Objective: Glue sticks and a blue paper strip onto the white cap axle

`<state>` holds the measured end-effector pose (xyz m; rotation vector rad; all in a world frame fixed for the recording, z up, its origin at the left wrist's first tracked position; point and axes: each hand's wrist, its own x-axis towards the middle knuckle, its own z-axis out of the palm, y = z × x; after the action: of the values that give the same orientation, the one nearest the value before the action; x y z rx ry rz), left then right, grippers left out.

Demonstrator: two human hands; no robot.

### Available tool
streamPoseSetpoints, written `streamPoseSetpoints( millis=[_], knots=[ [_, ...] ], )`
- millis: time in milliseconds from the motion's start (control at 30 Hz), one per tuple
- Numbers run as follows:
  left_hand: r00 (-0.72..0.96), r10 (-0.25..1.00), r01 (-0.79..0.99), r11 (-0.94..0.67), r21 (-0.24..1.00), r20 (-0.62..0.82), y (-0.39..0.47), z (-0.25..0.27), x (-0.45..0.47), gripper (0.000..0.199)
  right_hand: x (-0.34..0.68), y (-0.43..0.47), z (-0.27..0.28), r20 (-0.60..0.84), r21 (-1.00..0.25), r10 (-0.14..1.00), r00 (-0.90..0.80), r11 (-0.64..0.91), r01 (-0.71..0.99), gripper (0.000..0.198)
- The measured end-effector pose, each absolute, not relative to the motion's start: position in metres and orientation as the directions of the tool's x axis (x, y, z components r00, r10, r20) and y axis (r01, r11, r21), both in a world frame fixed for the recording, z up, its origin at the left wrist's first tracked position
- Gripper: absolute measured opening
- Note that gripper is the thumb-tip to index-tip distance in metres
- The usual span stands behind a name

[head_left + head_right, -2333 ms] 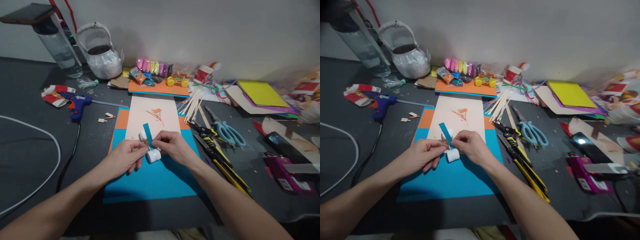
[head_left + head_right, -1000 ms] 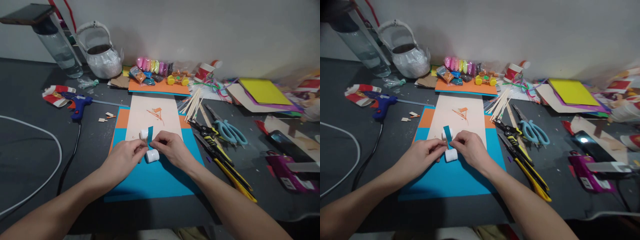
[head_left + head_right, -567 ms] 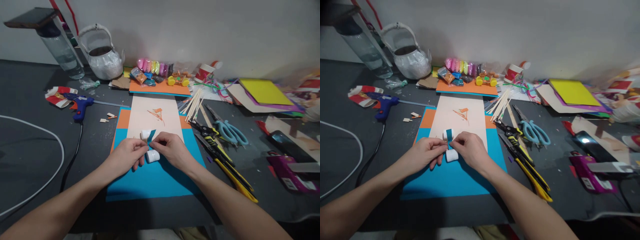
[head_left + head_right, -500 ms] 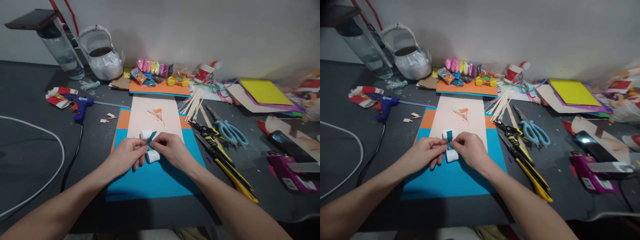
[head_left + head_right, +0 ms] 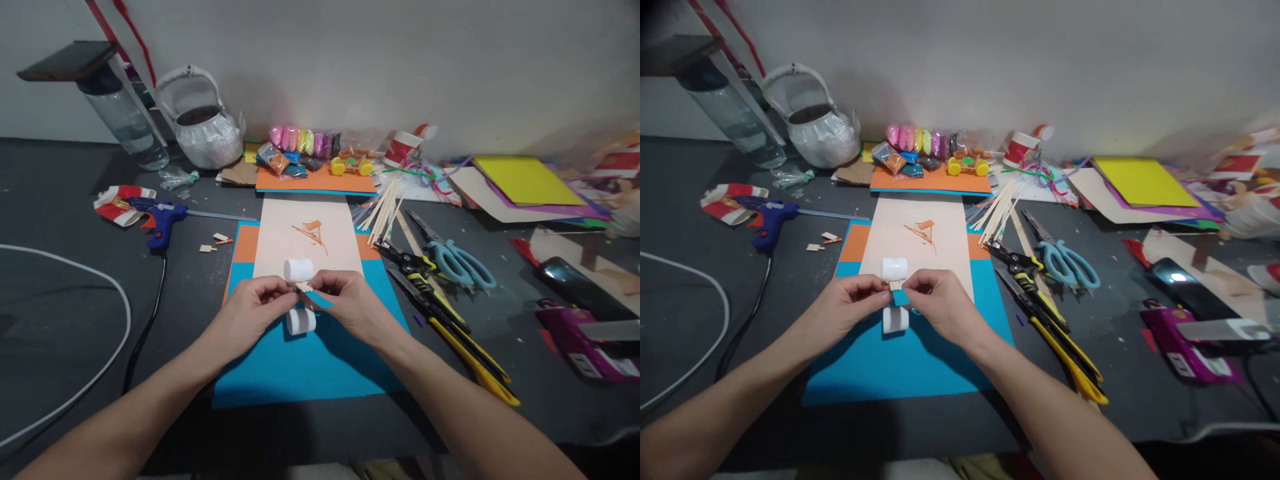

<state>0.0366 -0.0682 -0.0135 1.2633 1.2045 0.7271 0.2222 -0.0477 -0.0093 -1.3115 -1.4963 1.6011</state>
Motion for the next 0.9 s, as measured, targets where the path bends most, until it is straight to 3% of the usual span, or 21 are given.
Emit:
streamPoseSetpoints(
  millis=[267,633,900],
  knots=[
    [0.282,0.932,0.132,0.197,0.971,-0.228,-0.0699,-0.0124,0.0353,0.016,0.2262,-0.0501,-0.0106,-0.278,-0.960,0.885,-0.374,-0.239,0.148,0.022],
    [0.328,0.919,0.111,0.195,0.974,-0.221,-0.0715,-0.0139,0.0352,0.017,0.2253,-0.0533,-0.0058,-0.273,-0.962,0.885,-0.376,-0.256,0.096,0.034],
    [0.371,0.899,-0.023,0.260,0.965,-0.233,-0.0749,-0.0164,0.0383,0.018,0.2248,-0.0570,-0.0021,-0.215,-0.975,0.901,-0.377,-0.173,0.142,0.034]
  ],
)
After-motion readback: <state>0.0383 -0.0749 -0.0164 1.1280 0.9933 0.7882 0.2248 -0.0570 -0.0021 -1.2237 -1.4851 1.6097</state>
